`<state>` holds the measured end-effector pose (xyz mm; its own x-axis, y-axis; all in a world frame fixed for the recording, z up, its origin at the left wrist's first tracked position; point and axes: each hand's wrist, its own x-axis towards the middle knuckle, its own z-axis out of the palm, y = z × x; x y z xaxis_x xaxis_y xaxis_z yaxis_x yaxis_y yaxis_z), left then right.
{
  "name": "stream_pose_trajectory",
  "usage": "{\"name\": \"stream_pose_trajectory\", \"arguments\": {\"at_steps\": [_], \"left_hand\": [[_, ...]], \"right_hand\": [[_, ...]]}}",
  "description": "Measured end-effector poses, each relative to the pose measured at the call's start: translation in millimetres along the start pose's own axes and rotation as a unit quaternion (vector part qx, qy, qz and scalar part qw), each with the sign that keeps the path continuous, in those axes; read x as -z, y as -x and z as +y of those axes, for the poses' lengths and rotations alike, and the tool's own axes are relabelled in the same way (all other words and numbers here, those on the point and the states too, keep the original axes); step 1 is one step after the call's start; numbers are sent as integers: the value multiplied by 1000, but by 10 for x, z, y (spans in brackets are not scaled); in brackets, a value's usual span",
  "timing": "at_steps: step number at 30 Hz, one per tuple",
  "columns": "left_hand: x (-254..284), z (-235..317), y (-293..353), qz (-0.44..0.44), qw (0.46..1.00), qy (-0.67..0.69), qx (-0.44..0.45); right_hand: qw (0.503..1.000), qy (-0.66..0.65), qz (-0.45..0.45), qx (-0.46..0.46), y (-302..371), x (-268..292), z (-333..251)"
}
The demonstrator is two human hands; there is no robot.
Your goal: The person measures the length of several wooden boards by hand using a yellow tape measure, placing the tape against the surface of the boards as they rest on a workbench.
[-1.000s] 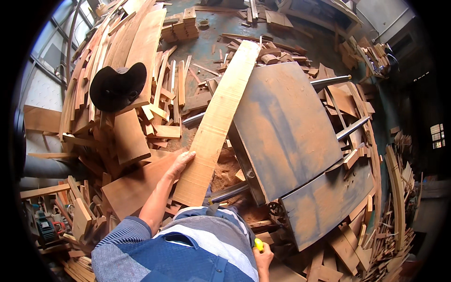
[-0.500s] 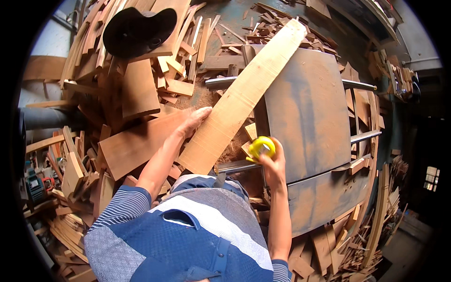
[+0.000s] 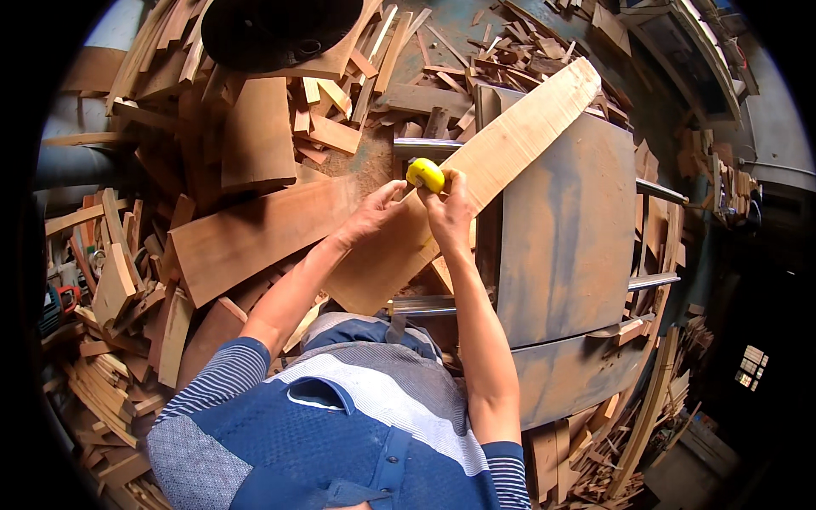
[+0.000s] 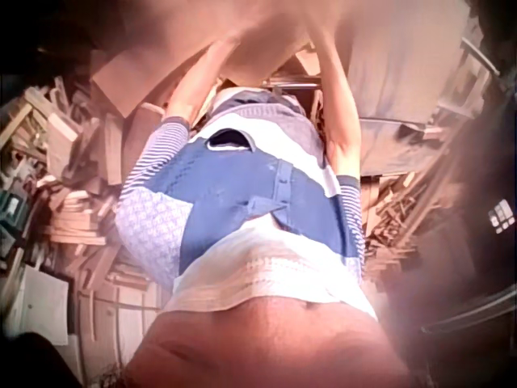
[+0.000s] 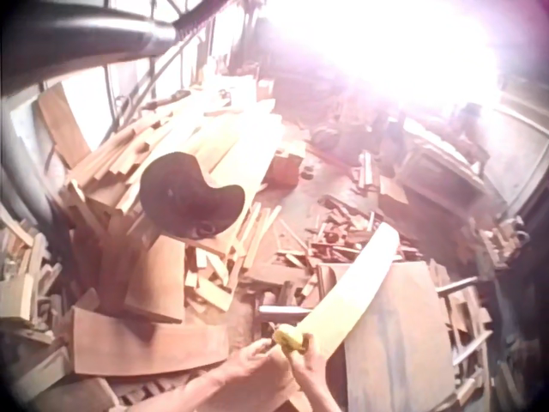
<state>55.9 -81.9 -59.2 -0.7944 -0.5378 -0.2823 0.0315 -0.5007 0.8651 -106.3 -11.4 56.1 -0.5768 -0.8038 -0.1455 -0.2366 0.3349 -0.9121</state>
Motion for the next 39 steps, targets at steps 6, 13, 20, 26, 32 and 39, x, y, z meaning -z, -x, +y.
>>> {"name": "stream_pose_trajectory", "arguments": {"at_steps": [6, 13, 20, 26, 32, 39], "left_hand": [[-25, 7, -17, 35, 987, -152, -27], [-264, 258, 23, 0, 968, -236, -82], [-328, 243, 27, 43, 965, -259, -29], [-349, 272, -12, 26, 972, -232, -28], [-314, 162, -52, 35, 968, -241, -61], [-454, 277, -69, 58, 985, -151, -54]], "right_hand": [[976, 188, 23, 106, 245, 188, 370], [961, 250, 65, 98, 833, 1067, 779], [922, 350, 67, 151, 1221, 1501, 844], [901, 406, 81, 131, 1212, 1451, 921], [858, 484, 78, 154, 1105, 1265, 863], [834, 523, 60, 166, 984, 1100, 752]]}}
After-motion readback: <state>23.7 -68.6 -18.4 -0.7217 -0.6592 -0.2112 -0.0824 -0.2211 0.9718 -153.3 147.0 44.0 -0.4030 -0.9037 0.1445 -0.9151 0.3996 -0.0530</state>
